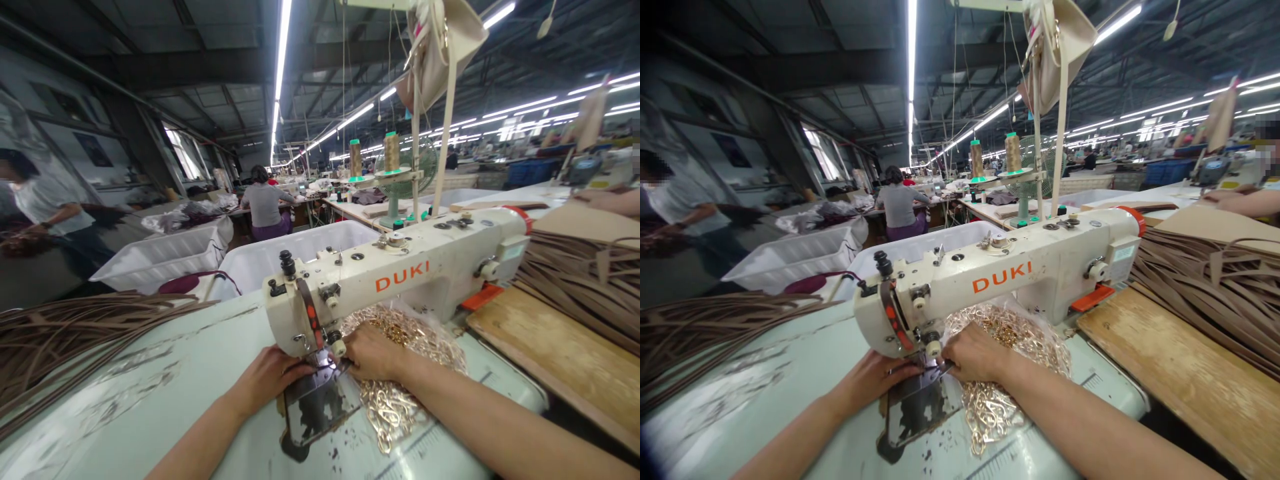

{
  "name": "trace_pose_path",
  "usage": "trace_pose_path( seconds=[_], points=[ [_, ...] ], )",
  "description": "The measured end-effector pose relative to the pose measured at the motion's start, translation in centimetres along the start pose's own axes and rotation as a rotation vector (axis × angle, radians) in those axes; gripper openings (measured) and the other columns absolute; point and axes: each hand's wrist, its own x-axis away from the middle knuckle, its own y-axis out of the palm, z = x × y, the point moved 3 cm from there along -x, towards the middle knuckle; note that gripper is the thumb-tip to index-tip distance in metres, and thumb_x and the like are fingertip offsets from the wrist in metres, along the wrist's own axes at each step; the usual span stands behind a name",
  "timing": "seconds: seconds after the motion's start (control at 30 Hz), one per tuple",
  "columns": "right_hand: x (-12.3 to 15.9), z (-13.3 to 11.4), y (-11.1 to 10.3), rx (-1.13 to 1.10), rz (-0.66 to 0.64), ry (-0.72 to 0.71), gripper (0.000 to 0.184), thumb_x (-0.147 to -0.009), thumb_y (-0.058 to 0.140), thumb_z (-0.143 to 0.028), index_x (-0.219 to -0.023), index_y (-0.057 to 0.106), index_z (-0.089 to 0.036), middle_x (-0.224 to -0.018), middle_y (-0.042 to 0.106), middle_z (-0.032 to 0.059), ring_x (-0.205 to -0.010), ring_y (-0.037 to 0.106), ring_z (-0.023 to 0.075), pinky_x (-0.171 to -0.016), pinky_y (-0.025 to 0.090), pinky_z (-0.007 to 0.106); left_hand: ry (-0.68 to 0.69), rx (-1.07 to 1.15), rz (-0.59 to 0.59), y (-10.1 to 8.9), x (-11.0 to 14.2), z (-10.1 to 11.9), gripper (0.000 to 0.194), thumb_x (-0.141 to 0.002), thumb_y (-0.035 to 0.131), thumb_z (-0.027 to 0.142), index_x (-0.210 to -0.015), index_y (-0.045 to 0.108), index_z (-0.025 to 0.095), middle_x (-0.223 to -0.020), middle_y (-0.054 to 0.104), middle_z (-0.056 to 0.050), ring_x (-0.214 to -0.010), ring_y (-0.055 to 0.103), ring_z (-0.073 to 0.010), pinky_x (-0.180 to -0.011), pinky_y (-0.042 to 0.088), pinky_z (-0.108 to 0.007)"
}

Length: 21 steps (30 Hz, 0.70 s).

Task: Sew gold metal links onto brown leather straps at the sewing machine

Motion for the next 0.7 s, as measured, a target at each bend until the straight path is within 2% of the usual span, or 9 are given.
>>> trace_pose_path(
  seconds=[0.23, 0.33, 0.43, 0.5, 0.6, 0.7],
  points=[
    [0.0, -0.1, 0.1, 0.013, 0.016, -0.012, 0.037, -0.089, 0.043, -0.035, -0.067, 0.065, -0.017, -0.066, 0.067, 0.0046, -0.053, 0.058, 0.0133, -0.051, 0.025, 0.027, -0.03, -0.139, -0.069, -1.0, 0.4, 1.6, 0.031, -0.098, 0.035, 0.036, -0.111, 0.062, 0.028, -0.105, 0.068, 0.002, -0.096, 0.062, -0.0156, -0.09, 0.047, -0.027],
    [0.1, -0.1, 0.2, 0.008, 0.027, -0.03, 0.038, -0.09, 0.041, -0.035, -0.067, 0.065, -0.017, -0.065, 0.067, 0.0042, -0.052, 0.057, 0.0125, -0.051, 0.024, 0.027, -0.056, -0.225, -0.094, -0.9, 0.7, 2.1, 0.033, -0.098, 0.033, 0.031, -0.114, 0.061, 0.023, -0.104, 0.068, -0.003, -0.096, 0.063, -0.0191, -0.092, 0.048, -0.033],
    [0.1, -0.3, 0.1, -0.012, 0.022, -0.043, 0.038, -0.091, 0.04, -0.035, -0.069, 0.066, -0.018, -0.067, 0.068, 0.0039, -0.051, 0.055, 0.0115, -0.052, 0.025, 0.027, -0.076, -0.311, -0.12, 0.1, 1.4, 2.9, 0.034, -0.092, 0.038, 0.016, -0.12, 0.057, 0.011, -0.114, 0.063, -0.014, -0.104, 0.06, -0.028, -0.096, 0.044, -0.045],
    [0.1, -0.3, 0.1, -0.018, 0.01, -0.041, 0.038, -0.091, 0.04, -0.035, -0.071, 0.067, -0.018, -0.066, 0.067, 0.0042, -0.051, 0.054, 0.0119, -0.051, 0.026, 0.027, -0.131, -0.424, -0.145, 1.1, 2.1, 3.8, 0.045, -0.082, 0.04, 0.002, -0.125, 0.052, 0.006, -0.12, 0.058, -0.019, -0.109, 0.056, -0.0309, -0.098, 0.042, -0.047],
    [0.1, -0.5, 0.0, -0.017, 0.004, -0.039, 0.039, -0.091, 0.039, -0.036, -0.071, 0.068, -0.018, -0.065, 0.067, 0.0046, -0.052, 0.055, 0.0129, -0.051, 0.026, 0.027, -0.243, -0.671, -0.18, 2.3, 2.9, 5.3, 0.063, -0.073, 0.034, -0.009, -0.133, 0.044, 0.01, -0.12, 0.058, -0.018, -0.107, 0.057, -0.0264, -0.095, 0.045, -0.042],
    [0.2, -0.6, 0.1, -0.014, 0.008, -0.028, 0.039, -0.091, 0.04, -0.036, -0.072, 0.068, -0.017, -0.065, 0.067, 0.0051, -0.052, 0.057, 0.0133, -0.051, 0.027, 0.026, -0.3, -0.803, -0.225, 2.8, 3.0, 6.6, 0.066, -0.073, 0.031, -0.01, -0.134, 0.042, 0.011, -0.111, 0.062, -0.017, -0.099, 0.06, -0.0257, -0.087, 0.049, -0.041]
  ],
)
